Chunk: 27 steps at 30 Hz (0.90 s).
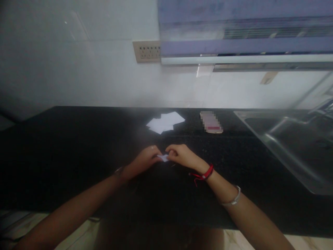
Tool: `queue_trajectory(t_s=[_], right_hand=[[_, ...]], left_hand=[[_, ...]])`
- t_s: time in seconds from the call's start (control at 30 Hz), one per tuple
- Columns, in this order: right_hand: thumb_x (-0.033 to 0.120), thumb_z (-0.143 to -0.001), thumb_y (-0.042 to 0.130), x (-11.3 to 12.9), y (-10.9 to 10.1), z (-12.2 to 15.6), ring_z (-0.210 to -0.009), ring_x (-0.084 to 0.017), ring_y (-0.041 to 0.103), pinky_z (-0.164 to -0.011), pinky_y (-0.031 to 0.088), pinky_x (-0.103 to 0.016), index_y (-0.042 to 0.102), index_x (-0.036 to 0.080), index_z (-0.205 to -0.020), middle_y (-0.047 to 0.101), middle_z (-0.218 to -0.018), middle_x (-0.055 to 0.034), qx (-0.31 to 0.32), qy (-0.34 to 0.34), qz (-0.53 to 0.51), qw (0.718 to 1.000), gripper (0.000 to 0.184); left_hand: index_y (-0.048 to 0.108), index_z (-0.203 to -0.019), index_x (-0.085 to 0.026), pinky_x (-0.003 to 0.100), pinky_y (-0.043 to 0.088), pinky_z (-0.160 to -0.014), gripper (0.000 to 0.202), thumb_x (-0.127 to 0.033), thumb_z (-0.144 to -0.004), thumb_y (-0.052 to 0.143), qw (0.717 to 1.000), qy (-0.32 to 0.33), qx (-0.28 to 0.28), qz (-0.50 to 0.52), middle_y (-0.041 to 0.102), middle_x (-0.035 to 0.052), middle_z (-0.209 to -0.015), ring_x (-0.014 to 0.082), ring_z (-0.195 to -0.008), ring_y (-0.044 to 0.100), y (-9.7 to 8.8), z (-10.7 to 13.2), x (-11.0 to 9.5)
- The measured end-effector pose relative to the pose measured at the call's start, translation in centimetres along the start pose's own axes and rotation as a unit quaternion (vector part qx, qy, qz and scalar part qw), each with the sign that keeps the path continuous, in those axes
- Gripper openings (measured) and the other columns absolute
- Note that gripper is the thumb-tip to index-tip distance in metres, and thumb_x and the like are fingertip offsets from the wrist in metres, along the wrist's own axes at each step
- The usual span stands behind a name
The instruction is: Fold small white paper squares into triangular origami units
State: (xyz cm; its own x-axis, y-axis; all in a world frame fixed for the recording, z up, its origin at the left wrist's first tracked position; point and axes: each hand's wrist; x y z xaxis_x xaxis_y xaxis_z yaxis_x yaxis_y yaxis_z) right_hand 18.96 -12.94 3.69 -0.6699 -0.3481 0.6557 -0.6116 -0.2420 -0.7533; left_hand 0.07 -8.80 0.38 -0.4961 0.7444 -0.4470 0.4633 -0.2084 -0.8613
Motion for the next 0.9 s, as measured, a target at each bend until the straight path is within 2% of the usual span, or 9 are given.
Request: queue_trajectory(t_s=[0.1,0.2,0.33,0.53,0.67,0.9], right_hand=[[0.024,-0.068,0.06,-0.1,0.1,0.3,-0.065,-0.011,0.055,-0.059,0.04,-0.021,0.055,0.015,-0.098,0.061,-0.074,-0.0015,-0.005,0.004,-0.021,1.0,0.031],[0.021,-0.066,0.062,0.0,0.5,0.2,-0.065,-0.011,0.054,-0.058,0.038,-0.021,0.059,0.016,-0.09,0.061,-0.075,-0.0016,-0.026,-0.01,0.031,0.999,0.025],[0.019,-0.071,0.058,0.3,1.0,0.1,-0.063,-0.011,0.053,-0.057,0.038,-0.02,0.058,0.016,-0.088,0.06,-0.073,-0.0007,-0.046,-0.024,0.046,0.998,0.018],[0.017,-0.077,0.051,0.3,1.0,0.4,-0.084,-0.014,0.052,-0.075,0.04,-0.025,0.06,0.016,-0.087,0.057,-0.088,-0.0049,-0.027,-0.132,0.115,0.984,0.013],[0.018,-0.079,0.047,0.2,1.5,0.3,-0.082,-0.015,0.051,-0.073,0.042,-0.026,0.061,0.015,-0.082,0.054,-0.089,-0.0069,-0.034,-0.118,0.146,0.982,0.014],[0.019,-0.081,0.045,0.0,1.9,0.4,-0.084,-0.015,0.05,-0.074,0.042,-0.027,0.059,0.016,-0.089,0.052,-0.088,-0.0067,-0.049,-0.12,0.148,0.98,0.017]], left_hand=[[0.058,-0.078,-0.016,0.026,0.039,-0.069,0.014,-0.028,-0.076,0.053,1.0,-0.005,-0.005,-0.008,0.055,0.0019,-0.08,0.0147,-0.078,0.05,0.1,0.1,0.0],[0.057,-0.08,-0.016,0.026,0.039,-0.069,0.014,-0.029,-0.076,0.052,1.0,0.001,-0.006,-0.015,0.055,0.0022,-0.081,0.0148,-0.078,0.05,0.0,0.1,0.0],[0.057,-0.08,-0.016,0.026,0.039,-0.07,0.014,-0.028,-0.078,0.05,1.0,-0.001,-0.01,-0.023,0.054,0.0023,-0.082,0.0147,-0.079,0.049,-0.1,0.2,0.0],[0.056,-0.079,-0.015,0.026,0.039,-0.069,0.015,-0.029,-0.078,0.05,1.0,0.0,-0.009,-0.022,0.054,0.0024,-0.081,0.0144,-0.078,0.049,0.0,0.3,0.2],[0.056,-0.079,-0.015,0.026,0.039,-0.07,0.013,-0.027,-0.078,0.05,0.999,0.003,-0.013,-0.029,0.054,0.0023,-0.081,0.0146,-0.079,0.049,0.1,0.2,0.2],[0.056,-0.078,-0.015,0.027,0.039,-0.071,0.013,-0.026,-0.079,0.048,0.999,0.0,-0.014,-0.029,0.054,0.0024,-0.081,0.0146,-0.079,0.049,0.1,0.3,0.3]])
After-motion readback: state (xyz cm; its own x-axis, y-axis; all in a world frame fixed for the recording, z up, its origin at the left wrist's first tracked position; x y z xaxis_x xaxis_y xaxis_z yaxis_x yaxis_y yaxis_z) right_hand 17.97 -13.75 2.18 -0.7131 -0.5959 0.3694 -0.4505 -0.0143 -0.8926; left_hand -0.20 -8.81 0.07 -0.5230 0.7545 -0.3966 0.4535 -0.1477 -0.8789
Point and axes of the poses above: each hand's wrist, its own z-axis away from the middle knuckle, its own y-axis out of the palm, x = y × z
